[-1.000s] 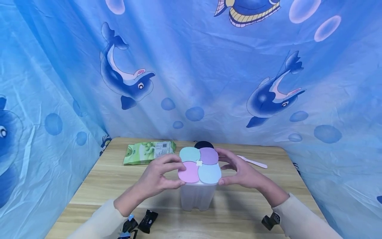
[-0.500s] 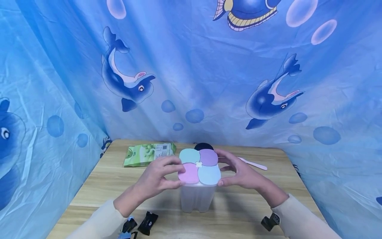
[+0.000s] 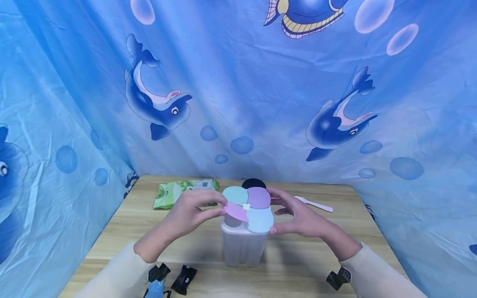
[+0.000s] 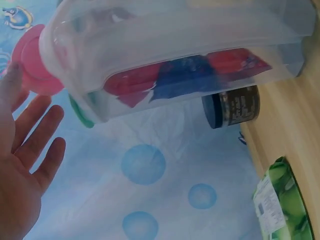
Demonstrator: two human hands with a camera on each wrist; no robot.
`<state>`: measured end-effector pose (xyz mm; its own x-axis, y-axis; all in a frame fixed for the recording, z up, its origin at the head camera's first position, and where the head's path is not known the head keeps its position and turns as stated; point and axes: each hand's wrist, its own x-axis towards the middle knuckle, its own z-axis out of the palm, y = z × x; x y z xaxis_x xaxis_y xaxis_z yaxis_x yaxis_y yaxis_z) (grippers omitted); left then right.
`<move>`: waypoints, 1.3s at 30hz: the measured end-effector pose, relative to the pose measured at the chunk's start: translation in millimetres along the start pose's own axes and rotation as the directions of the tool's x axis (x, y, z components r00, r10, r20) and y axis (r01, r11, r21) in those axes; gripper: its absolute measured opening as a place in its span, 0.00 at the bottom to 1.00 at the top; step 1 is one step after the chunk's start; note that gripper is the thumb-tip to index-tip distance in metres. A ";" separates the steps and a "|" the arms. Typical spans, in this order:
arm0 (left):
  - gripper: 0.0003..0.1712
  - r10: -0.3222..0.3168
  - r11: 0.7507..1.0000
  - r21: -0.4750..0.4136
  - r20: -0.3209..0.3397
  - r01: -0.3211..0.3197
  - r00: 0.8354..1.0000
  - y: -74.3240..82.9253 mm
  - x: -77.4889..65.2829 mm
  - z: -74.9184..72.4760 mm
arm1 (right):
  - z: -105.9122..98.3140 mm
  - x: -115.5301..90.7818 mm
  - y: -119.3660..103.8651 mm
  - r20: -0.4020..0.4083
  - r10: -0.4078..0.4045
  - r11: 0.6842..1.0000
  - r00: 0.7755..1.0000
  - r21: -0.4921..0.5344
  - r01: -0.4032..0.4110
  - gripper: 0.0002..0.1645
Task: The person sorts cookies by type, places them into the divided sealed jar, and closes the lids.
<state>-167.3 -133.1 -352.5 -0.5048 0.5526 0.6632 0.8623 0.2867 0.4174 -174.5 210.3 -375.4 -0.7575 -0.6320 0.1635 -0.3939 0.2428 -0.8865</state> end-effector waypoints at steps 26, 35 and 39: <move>0.03 -0.369 0.890 -0.249 0.098 0.381 0.924 -1.8 36.1 7.3 | -3.4 -2.7 -12.7 -0.076 0.020 0.972 0.997 -0.231 -0.037 0.58; 0.03 -0.386 0.873 -0.274 0.121 0.405 0.914 -2.4 36.2 6.7 | 3.7 3.3 -32.1 -0.224 -0.159 0.934 0.962 -0.350 0.074 0.37; 0.02 -0.390 0.869 -0.279 0.122 0.409 0.913 -1.9 36.3 6.3 | 10.2 8.0 -41.3 -0.201 -0.248 0.941 0.948 -0.282 0.186 0.30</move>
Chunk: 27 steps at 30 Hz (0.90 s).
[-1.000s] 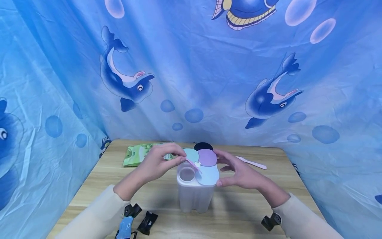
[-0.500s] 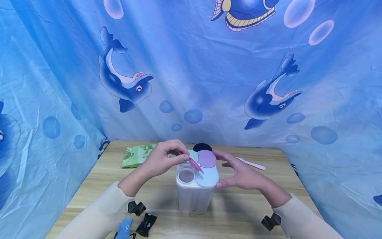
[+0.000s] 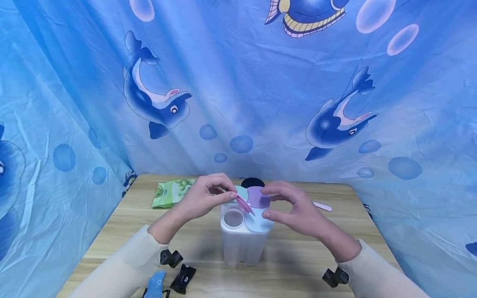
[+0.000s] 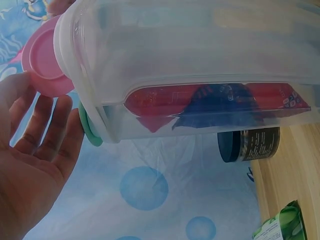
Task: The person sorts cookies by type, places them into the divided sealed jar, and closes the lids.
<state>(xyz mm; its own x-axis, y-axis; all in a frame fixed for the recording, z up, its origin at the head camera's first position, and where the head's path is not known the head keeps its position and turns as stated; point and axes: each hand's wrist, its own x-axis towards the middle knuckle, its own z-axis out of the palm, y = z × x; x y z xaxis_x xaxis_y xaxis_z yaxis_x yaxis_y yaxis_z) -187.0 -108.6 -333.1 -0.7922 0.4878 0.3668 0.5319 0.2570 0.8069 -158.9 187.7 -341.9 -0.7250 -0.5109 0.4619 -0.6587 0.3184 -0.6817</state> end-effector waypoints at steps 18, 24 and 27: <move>0.02 0.019 1.000 0.017 -0.032 -0.018 0.999 1.9 -2.3 2.4 | 20.4 8.6 -7.7 -0.006 -0.137 0.990 0.991 -0.031 0.137 0.13; 0.03 0.051 0.997 0.055 -0.033 -0.050 0.998 3.3 -4.3 2.4 | 22.1 8.4 -8.0 -0.009 -0.122 0.991 0.993 -0.048 0.121 0.10; 0.05 0.052 0.996 0.073 -0.036 -0.049 0.998 3.8 -7.5 0.7 | 22.2 8.4 -8.1 -0.008 -0.109 0.993 0.994 -0.038 0.109 0.08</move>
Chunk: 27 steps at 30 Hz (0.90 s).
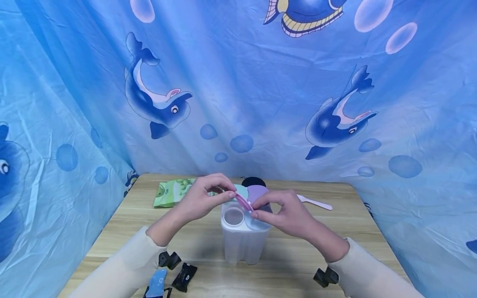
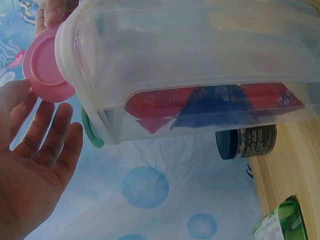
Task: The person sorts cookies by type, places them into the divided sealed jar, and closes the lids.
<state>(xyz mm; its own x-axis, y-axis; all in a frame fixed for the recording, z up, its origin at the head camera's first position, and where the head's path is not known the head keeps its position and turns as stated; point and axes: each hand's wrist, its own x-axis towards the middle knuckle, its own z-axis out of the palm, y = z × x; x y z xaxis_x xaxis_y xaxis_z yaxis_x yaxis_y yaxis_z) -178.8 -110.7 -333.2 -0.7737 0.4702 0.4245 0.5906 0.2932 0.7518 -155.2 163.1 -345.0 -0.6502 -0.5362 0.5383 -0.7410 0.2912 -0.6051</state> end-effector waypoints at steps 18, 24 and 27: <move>0.07 -0.144 0.984 0.102 -0.011 0.145 0.989 -49.1 -64.6 -24.5 | -0.1 1.1 -1.9 -0.045 0.026 0.999 0.999 -0.024 -0.027 0.06; 0.14 -0.280 0.958 0.111 0.195 0.263 0.940 -76.1 -95.0 -20.7 | 0.8 -0.6 -3.3 -0.052 0.038 0.999 0.998 -0.017 -0.039 0.07; 0.18 -0.324 0.945 0.145 0.315 0.292 0.892 -88.9 -109.1 -16.4 | 2.1 -1.3 -3.7 -0.056 0.030 0.999 0.998 -0.008 -0.031 0.06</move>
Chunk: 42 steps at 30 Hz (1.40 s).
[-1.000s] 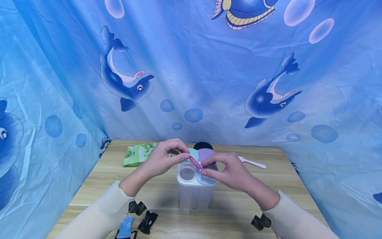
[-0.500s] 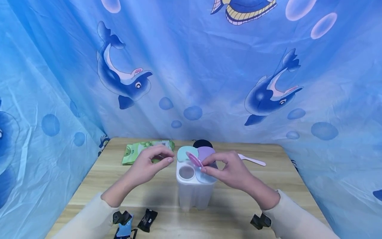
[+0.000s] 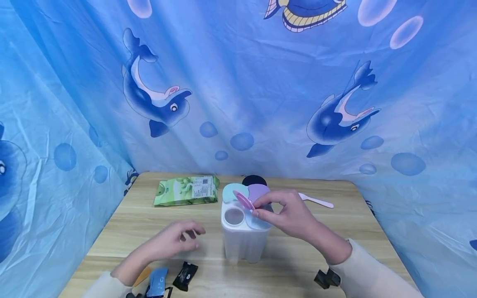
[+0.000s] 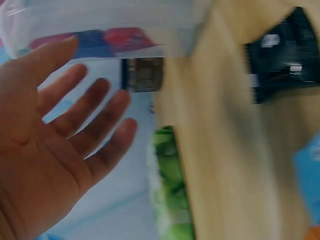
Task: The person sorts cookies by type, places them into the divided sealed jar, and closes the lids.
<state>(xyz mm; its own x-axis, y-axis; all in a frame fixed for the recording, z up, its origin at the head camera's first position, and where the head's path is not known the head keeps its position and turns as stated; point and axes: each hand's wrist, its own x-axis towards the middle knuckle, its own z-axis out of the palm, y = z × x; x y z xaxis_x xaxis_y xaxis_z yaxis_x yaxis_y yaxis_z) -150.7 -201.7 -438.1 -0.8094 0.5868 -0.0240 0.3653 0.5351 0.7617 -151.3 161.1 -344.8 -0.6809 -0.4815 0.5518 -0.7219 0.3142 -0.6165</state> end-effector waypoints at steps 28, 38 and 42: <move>0.22 -0.121 0.990 0.089 0.166 0.107 0.979 -50.9 -20.8 40.2 | 1.0 -0.3 -1.7 0.001 0.013 1.000 1.000 0.023 -0.013 0.06; 0.16 -0.128 0.982 0.160 0.141 0.105 0.982 -56.3 -19.0 42.4 | 0.9 -0.7 -0.7 0.004 0.029 0.999 1.000 0.024 -0.029 0.06; 0.11 -0.129 0.981 0.163 0.133 0.107 0.983 -55.8 -19.0 41.7 | 0.6 -0.7 -0.7 0.006 0.039 0.999 0.999 0.025 -0.039 0.06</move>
<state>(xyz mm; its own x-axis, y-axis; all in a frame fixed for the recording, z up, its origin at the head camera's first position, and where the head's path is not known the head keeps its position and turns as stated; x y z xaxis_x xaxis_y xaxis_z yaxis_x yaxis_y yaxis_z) -136.5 -217.4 -507.1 -0.7817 0.5880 -0.2079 0.3467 0.6867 0.6389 -150.3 160.7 -345.0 -0.7076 -0.4740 0.5240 -0.6914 0.3119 -0.6516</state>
